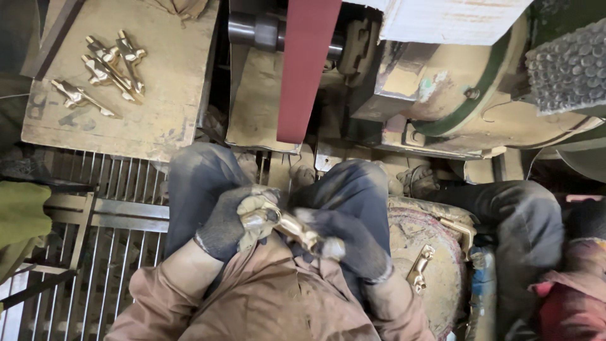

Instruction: The person sits at a belt sander and repeatedly presses small brass-colored metal parts against the moving belt to smooth or polish their surfaces. They handle the parts one at a time, rotating them to contact different edges, then place finished pieces on a nearby cardboard surface.

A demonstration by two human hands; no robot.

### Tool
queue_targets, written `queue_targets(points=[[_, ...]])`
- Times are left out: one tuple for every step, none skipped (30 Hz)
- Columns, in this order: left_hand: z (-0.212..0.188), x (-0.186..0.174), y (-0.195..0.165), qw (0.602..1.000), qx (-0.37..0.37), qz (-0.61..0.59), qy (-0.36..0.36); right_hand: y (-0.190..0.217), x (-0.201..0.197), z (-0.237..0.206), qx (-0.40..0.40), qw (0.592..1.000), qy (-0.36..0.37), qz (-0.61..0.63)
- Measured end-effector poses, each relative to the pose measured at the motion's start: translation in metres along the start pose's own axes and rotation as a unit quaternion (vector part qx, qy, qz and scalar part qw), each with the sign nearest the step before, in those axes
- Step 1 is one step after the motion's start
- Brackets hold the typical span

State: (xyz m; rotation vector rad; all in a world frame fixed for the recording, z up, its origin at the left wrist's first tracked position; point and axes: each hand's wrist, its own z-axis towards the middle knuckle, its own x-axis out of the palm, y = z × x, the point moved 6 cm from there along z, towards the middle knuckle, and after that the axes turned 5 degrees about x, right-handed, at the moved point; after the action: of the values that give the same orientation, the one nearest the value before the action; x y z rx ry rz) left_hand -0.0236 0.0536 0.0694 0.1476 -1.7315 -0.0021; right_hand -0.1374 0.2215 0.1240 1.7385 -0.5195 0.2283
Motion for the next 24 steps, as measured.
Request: queue_targets(points=[[0.001,-0.001,-0.002,1.000,0.000,-0.015,-0.018,0.009,-0.003,-0.002,-0.037,0.994,-0.024,-0.097],[0.003,-0.002,-0.004,0.999,0.000,-0.030,-0.037,0.011,-0.007,-0.002,-0.020,0.987,-0.065,-0.144],[0.003,-0.001,-0.004,0.997,0.000,-0.046,-0.057,0.011,-0.010,-0.004,-0.001,0.976,-0.106,-0.189],[0.003,0.003,-0.004,0.999,0.003,-0.013,-0.050,0.011,-0.014,-0.004,0.018,0.961,-0.147,-0.233],[0.003,0.008,-0.004,0.999,0.007,0.020,-0.042,0.016,-0.013,-0.002,-0.024,0.954,-0.160,-0.253],[0.002,0.014,-0.004,0.998,0.011,0.054,-0.034,0.020,-0.012,0.001,-0.067,0.944,-0.172,-0.273],[-0.002,0.016,-0.009,0.974,0.040,0.217,-0.052,0.025,-0.012,0.002,-0.108,0.933,-0.184,-0.291],[-0.008,0.019,-0.015,0.922,0.069,0.374,-0.069,0.024,-0.014,0.005,-0.101,0.927,-0.191,-0.305],[-0.012,0.022,-0.021,0.844,0.096,0.520,-0.085,0.024,-0.018,0.009,-0.094,0.922,-0.199,-0.319],[-0.013,0.028,-0.025,0.805,0.118,0.578,-0.067,0.024,-0.023,0.013,-0.087,0.916,-0.207,-0.334],[-0.013,0.032,-0.029,0.760,0.140,0.633,-0.048,0.026,-0.025,0.017,-0.100,0.919,-0.198,-0.325],[-0.012,0.034,-0.032,0.711,0.160,0.684,-0.031,0.027,-0.028,0.020,-0.114,0.923,-0.189,-0.316],[-0.010,0.031,-0.036,0.730,0.158,0.663,-0.038,0.027,-0.031,0.024,-0.127,0.926,-0.179,-0.307],[-0.007,0.026,-0.040,0.750,0.155,0.642,-0.046,0.026,-0.036,0.030,-0.118,0.927,-0.179,-0.307],[-0.003,0.021,-0.044,0.768,0.153,0.620,-0.054,0.025,-0.042,0.037,-0.110,0.929,-0.178,-0.306],[0.002,0.018,-0.049,0.773,0.160,0.613,-0.044,0.024,-0.048,0.044,-0.101,0.930,-0.178,-0.306],[0.009,0.016,-0.054,0.777,0.166,0.606,-0.033,0.024,-0.055,0.053,-0.096,0.922,-0.183,-0.328],[0.017,0.015,-0.059,0.781,0.173,0.600,-0.020,0.025,-0.063,0.064,-0.092,0.913,-0.188,-0.350],[0.026,0.013,-0.065,0.772,0.175,0.611,-0.018,0.025,-0.070,0.074,-0.087,0.903,-0.194,-0.372],[0.035,0.011,-0.071,0.763,0.177,0.622,-0.016,0.024,-0.078,0.084,-0.080,0.904,-0.202,-0.368],[0.043,0.008,-0.076,0.754,0.179,0.632,-0.014,0.022,-0.085,0.094,-0.073,0.904,-0.210,-0.364],[0.053,0.002,-0.081,0.763,0.176,0.621,-0.035,0.021,-0.091,0.103,-0.067,0.904,-0.218,-0.361],[0.061,-0.004,-0.085,0.771,0.172,0.610,-0.057,0.020,-0.095,0.110,-0.068,0.905,-0.216,-0.361],[0.067,-0.010,-0.088,0.780,0.167,0.597,-0.080,0.018,-0.098,0.117,-0.068,0.905,-0.214,-0.360]])
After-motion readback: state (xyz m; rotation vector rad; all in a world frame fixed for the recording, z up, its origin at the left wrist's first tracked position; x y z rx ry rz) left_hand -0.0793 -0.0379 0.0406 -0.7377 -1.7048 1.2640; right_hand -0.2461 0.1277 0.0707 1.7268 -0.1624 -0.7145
